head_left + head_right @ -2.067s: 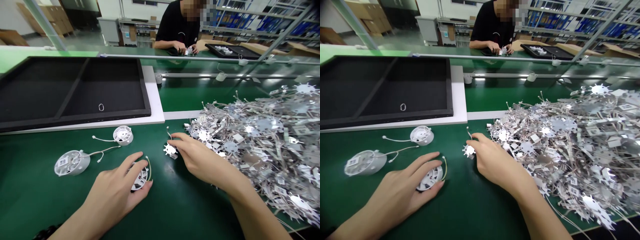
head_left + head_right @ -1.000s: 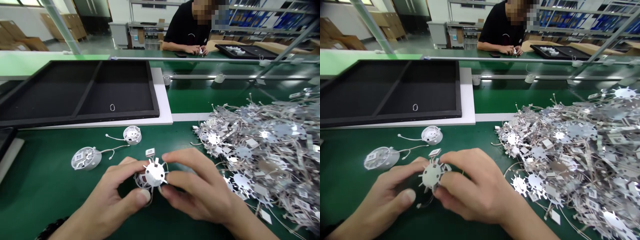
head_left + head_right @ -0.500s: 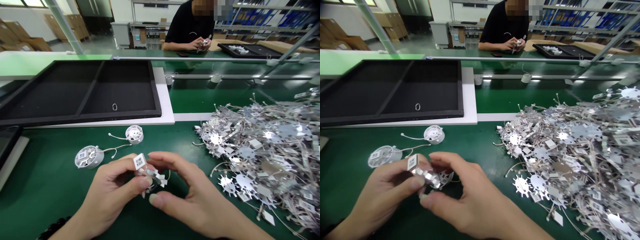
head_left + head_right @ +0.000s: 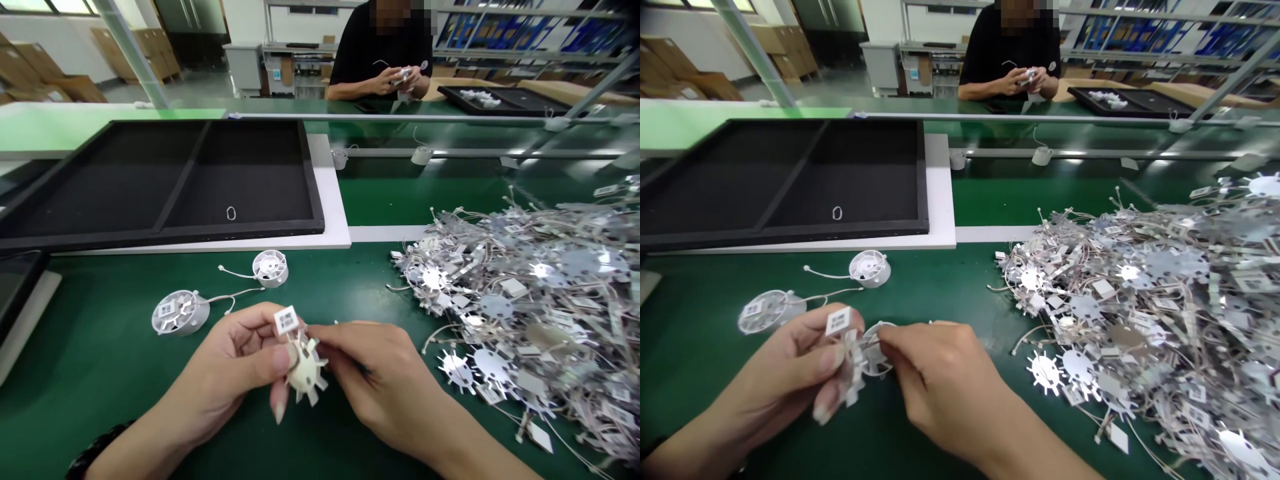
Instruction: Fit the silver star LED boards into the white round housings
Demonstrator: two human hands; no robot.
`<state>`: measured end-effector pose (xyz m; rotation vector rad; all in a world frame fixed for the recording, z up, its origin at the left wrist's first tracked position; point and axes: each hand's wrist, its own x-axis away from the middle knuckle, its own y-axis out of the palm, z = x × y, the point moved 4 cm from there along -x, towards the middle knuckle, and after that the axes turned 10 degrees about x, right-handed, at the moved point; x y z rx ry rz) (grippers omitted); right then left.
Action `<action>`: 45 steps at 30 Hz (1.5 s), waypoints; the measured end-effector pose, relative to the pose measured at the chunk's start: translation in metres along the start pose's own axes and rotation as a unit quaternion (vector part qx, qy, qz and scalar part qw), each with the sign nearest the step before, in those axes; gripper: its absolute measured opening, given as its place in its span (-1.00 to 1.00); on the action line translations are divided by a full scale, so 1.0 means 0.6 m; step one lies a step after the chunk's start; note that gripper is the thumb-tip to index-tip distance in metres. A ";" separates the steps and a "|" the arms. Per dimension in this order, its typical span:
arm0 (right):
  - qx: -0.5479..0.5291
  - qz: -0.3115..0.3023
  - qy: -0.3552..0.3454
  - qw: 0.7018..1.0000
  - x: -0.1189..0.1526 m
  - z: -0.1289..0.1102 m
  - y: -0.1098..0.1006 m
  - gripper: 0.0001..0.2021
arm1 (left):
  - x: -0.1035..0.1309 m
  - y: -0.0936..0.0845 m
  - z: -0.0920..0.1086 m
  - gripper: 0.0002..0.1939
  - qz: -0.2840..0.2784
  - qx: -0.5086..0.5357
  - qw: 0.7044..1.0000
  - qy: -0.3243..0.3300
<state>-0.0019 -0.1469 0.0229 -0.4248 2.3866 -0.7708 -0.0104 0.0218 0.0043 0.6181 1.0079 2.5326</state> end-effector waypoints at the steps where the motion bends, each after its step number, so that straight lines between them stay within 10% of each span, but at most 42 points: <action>1: 0.014 0.002 -0.002 1.000 0.001 0.002 0.001 -0.68 | 0.002 0.000 -0.005 -0.80 -0.013 0.015 1.000 -0.016; 15: -0.053 -0.108 0.113 0.986 0.009 0.014 -0.016 -0.54 | 0.010 -0.009 0.025 -0.86 0.023 -0.197 0.975 0.096; 26: -0.307 -0.166 0.277 0.895 -0.001 0.017 0.004 -0.83 | 0.008 -0.010 0.014 -0.85 0.039 -0.160 0.986 0.028; 36: -0.240 -0.239 0.295 0.894 0.001 0.025 0.001 -0.73 | 0.015 -0.020 0.037 -0.78 0.062 -0.445 0.882 0.139; 45: -0.268 -0.231 0.271 0.895 0.000 0.027 0.004 -0.60 | 0.013 -0.021 0.035 -0.82 0.030 -0.349 0.929 0.116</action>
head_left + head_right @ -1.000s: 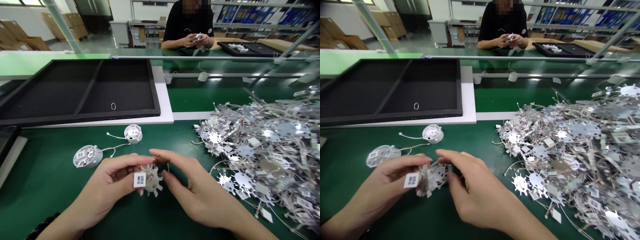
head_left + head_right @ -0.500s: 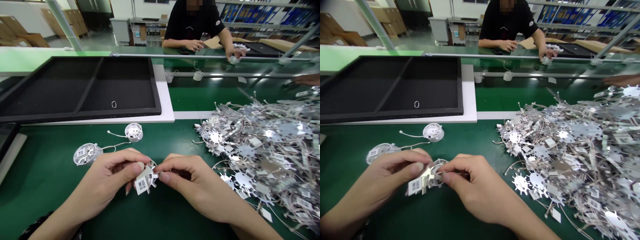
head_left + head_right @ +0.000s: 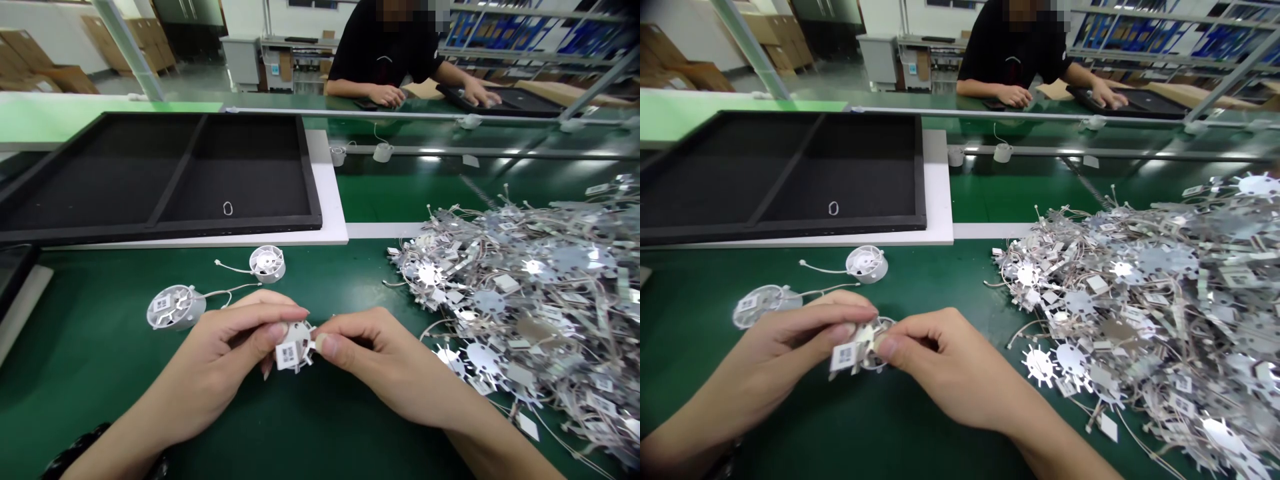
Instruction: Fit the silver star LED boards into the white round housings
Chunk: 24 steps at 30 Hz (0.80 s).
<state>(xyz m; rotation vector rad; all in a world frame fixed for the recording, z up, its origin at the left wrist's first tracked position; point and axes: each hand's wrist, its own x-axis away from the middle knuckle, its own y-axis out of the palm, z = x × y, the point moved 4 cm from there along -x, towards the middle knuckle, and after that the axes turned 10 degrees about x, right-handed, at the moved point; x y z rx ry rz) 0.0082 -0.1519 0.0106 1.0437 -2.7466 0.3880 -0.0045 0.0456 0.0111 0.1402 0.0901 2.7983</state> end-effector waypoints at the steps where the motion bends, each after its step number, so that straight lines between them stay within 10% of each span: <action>1: -0.005 -0.001 -0.019 1.000 0.002 -0.003 0.000 -0.60 | 0.001 0.001 -0.002 -0.84 -0.007 0.049 0.999 -0.018; 11: 0.036 0.047 -0.031 0.998 0.006 -0.008 0.015 -0.69 | -0.002 0.008 -0.015 -0.79 -0.005 0.243 0.966 -0.089; 17: 0.148 0.085 -0.003 0.985 0.009 -0.005 0.004 -0.66 | 0.008 0.001 -0.008 -0.50 0.034 0.000 0.999 -0.015; 24: 0.238 0.088 0.011 0.967 0.014 -0.007 -0.009 -0.76 | 0.003 -0.005 -0.004 -0.61 0.002 -0.232 0.971 0.064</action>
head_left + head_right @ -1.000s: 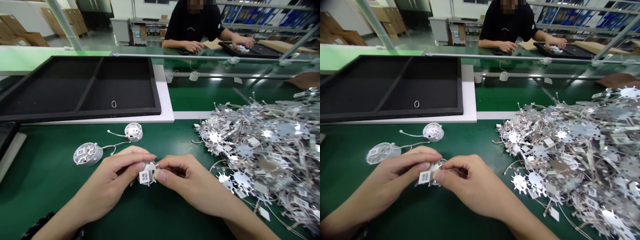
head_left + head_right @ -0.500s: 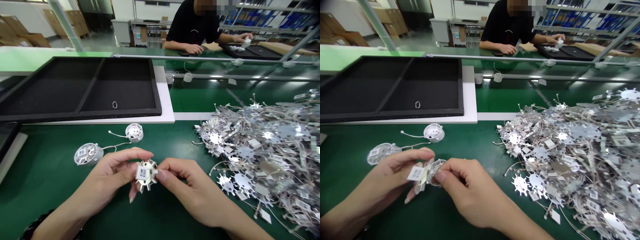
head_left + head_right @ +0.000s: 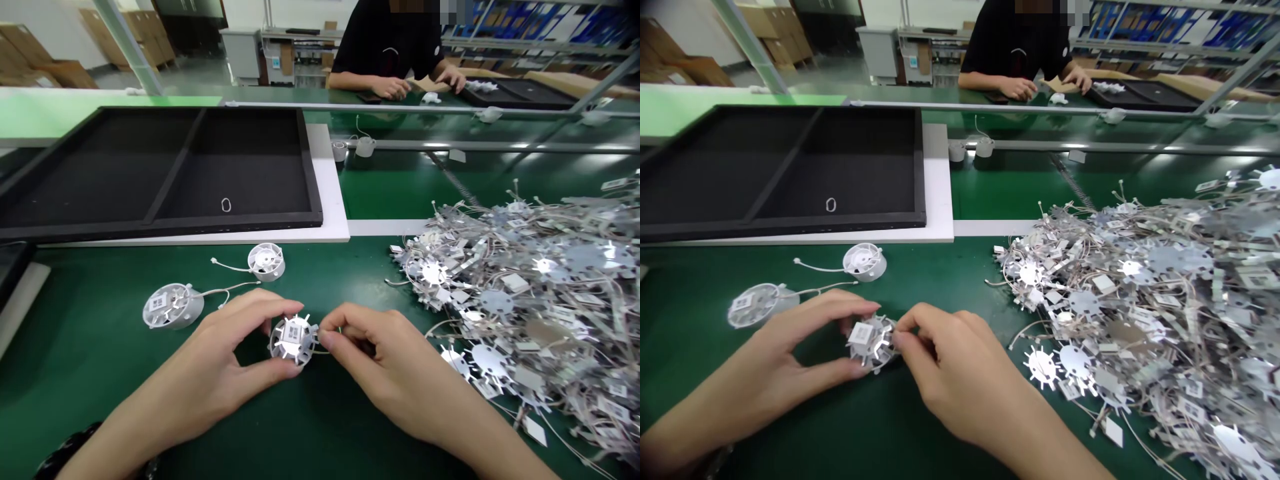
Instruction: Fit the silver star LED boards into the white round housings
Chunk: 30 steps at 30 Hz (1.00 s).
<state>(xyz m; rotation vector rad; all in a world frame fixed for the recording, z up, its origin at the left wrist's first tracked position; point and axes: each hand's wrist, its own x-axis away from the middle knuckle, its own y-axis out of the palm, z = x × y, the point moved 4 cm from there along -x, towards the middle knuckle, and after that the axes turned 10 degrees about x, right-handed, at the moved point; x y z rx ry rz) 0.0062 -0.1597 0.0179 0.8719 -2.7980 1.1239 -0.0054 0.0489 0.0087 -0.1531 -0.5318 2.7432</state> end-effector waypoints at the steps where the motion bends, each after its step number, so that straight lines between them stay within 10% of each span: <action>1: 0.009 -0.001 0.002 1.000 0.000 0.001 0.001 -0.78 | 0.000 -0.002 0.001 -0.63 -0.006 -0.017 1.000 -0.004; 7: 0.073 -0.035 -0.001 0.997 -0.004 0.002 0.015 -0.83 | 0.006 -0.007 -0.002 -0.67 -0.060 -0.058 0.992 -0.093; 30: 0.240 -0.059 -0.041 0.968 -0.001 0.013 0.016 -0.82 | -0.001 -0.002 -0.001 -0.67 -0.141 -0.036 0.987 -0.072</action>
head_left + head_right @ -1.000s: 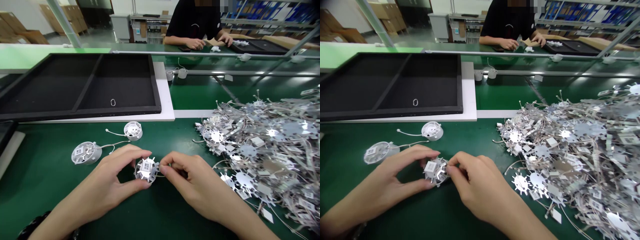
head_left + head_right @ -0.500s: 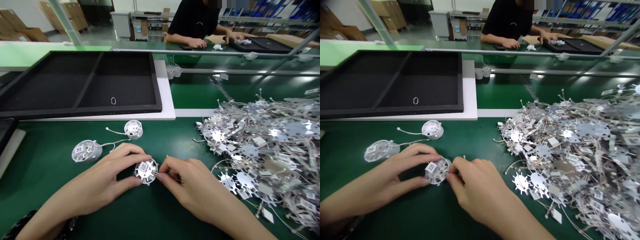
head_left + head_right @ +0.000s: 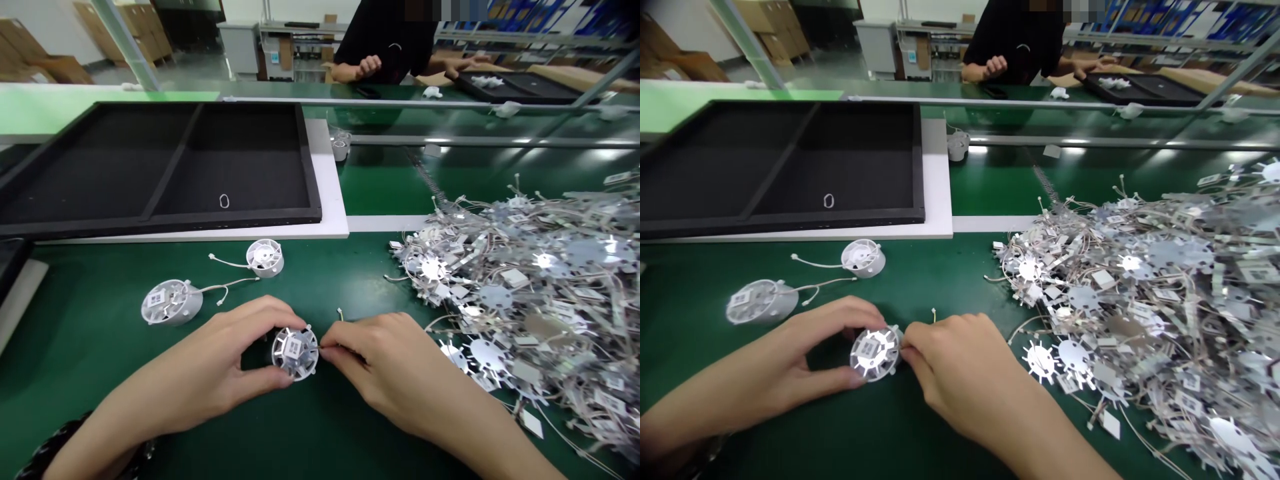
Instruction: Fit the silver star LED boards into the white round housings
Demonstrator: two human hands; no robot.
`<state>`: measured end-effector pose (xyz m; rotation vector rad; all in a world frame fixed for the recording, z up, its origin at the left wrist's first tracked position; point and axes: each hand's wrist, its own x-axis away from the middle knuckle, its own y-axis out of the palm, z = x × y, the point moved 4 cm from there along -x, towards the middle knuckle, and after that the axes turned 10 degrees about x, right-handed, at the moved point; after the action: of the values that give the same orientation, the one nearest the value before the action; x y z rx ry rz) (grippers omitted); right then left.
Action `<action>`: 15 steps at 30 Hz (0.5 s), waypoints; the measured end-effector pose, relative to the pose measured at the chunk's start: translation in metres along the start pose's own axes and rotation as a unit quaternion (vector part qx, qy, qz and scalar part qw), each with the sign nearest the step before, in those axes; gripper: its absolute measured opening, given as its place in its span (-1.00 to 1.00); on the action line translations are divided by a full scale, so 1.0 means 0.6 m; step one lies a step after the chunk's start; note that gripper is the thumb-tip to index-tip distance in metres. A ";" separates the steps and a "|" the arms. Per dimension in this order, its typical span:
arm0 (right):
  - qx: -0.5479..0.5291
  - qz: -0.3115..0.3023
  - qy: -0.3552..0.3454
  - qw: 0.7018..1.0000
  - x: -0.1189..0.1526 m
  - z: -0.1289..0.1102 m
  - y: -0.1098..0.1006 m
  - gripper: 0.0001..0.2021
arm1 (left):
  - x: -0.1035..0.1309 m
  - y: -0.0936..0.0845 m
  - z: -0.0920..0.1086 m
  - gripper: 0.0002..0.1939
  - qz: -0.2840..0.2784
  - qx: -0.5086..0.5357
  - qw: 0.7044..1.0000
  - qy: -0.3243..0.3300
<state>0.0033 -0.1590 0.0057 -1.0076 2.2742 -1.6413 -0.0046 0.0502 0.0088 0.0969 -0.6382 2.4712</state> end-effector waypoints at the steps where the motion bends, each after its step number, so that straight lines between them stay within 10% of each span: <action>1: -0.003 0.001 -0.001 1.000 0.000 0.001 0.000 -0.83 | 0.001 0.001 -0.001 -0.67 0.002 -0.005 1.000 -0.004; 15: 0.002 0.013 -0.011 1.000 0.002 0.000 -0.003 -0.83 | -0.005 0.009 0.005 -0.51 0.028 -0.045 0.998 -0.017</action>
<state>0.0031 -0.1598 0.0074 -0.9851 2.2603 -1.6156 -0.0051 0.0435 0.0084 0.0861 -0.7757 2.4939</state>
